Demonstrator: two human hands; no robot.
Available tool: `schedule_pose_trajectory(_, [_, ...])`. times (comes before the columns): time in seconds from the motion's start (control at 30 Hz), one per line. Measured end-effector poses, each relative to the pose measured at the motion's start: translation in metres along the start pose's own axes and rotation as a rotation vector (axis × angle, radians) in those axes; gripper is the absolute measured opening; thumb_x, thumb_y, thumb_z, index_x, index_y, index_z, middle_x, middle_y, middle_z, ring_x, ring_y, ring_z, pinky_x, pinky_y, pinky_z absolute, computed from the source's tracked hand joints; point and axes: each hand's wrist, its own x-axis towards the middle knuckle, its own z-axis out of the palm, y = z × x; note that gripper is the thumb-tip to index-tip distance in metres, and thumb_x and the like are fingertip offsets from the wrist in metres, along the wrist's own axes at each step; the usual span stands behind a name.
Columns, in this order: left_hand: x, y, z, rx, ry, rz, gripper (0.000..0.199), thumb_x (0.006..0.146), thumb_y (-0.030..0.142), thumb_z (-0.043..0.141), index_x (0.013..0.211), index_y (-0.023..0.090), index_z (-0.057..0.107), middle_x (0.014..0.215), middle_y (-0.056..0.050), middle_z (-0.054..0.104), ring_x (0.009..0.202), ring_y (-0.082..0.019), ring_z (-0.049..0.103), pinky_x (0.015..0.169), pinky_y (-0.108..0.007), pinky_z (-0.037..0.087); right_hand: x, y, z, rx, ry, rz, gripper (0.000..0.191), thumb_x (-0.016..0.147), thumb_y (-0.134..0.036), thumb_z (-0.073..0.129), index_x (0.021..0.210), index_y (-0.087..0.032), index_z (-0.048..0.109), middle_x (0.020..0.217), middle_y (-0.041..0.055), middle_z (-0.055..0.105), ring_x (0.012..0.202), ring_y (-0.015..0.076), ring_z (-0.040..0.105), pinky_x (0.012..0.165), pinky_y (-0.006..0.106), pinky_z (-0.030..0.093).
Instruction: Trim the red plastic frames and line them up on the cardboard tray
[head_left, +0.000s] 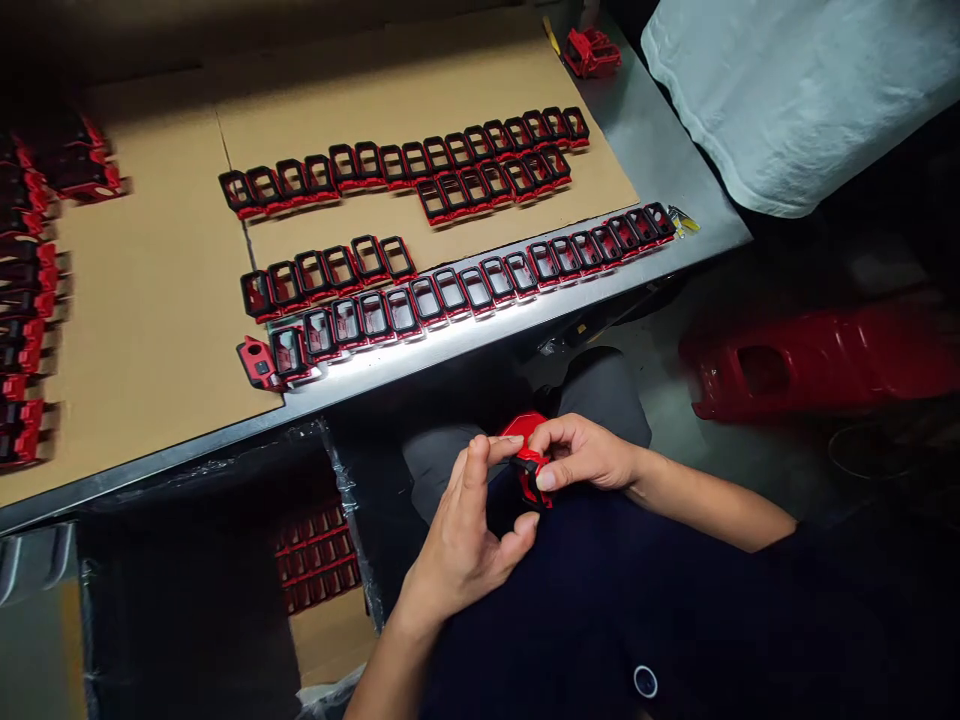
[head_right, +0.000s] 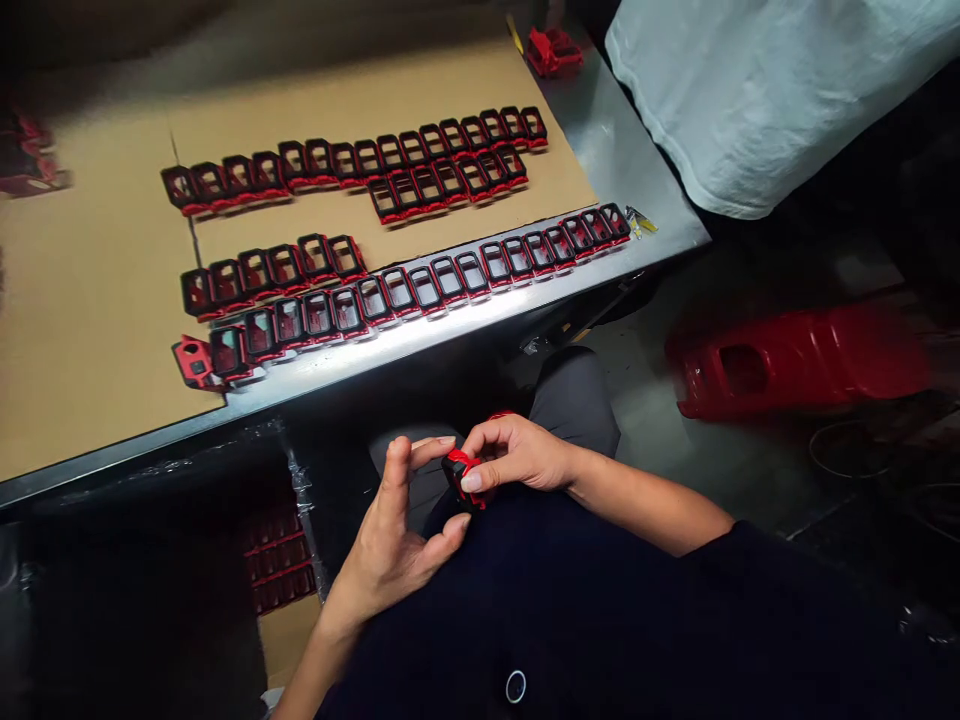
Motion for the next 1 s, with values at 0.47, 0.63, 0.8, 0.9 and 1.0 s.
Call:
schedule_pose_trajectory(0.47, [-0.005,-0.006,0.016,-0.126,-0.004,-0.302,0.076,0.080,0.034,0.075,0.148,0.023,0.040,0.137,-0.014,0.060,0.125,-0.029,0.061,0.105,-0.047,0.053,-0.003,-0.008,0.013,-0.028,0.136,0.143,0.050,0.075,-0.056,0.081,0.082,-0.008,0.067,0.062,0.0014,0.065,0.049,0.0084,0.062,0.046,0.015,0.054])
schedule_pose_trajectory(0.63, [-0.009,-0.007,0.016,-0.180,-0.017,-0.382,0.075,0.079,0.029,0.071,0.147,0.019,0.041,0.141,-0.015,0.059,0.127,-0.030,0.061,0.105,-0.047,0.053,-0.004,-0.007,0.008,0.038,0.136,0.169,0.055,0.076,-0.059,0.079,0.093,-0.008,0.070,0.073,0.0058,0.071,0.055,0.0101,0.067,0.048,0.015,0.056])
schedule_pose_trajectory(0.8, [-0.008,-0.002,0.015,-0.175,-0.035,-0.450,0.074,0.078,0.026,0.067,0.147,0.017,0.041,0.138,-0.015,0.060,0.118,-0.028,0.066,0.097,-0.043,0.058,-0.005,-0.005,0.005,-0.009,0.155,0.143,0.046,0.075,-0.049,0.084,0.095,-0.010,0.069,0.072,0.0026,0.069,0.056,0.0087,0.066,0.048,0.013,0.055])
schedule_pose_trajectory(0.9, [-0.002,0.003,0.012,-0.077,-0.046,-0.404,0.071,0.077,0.025,0.067,0.144,0.016,0.044,0.132,-0.014,0.063,0.117,-0.027,0.066,0.100,-0.043,0.056,-0.003,0.001,0.001,-0.008,0.135,0.156,0.042,0.075,-0.043,0.085,0.093,-0.010,0.066,0.070,0.0006,0.068,0.054,0.0079,0.064,0.046,0.012,0.053])
schedule_pose_trajectory(1.0, [0.004,0.006,0.010,-0.024,-0.044,-0.351,0.069,0.076,0.025,0.069,0.141,0.016,0.047,0.124,-0.013,0.064,0.113,-0.026,0.065,0.095,-0.040,0.058,0.000,0.013,-0.007,0.128,0.035,0.194,0.041,0.076,-0.042,0.084,0.090,-0.012,0.061,0.064,-0.0013,0.065,0.049,0.0071,0.061,0.044,0.012,0.051])
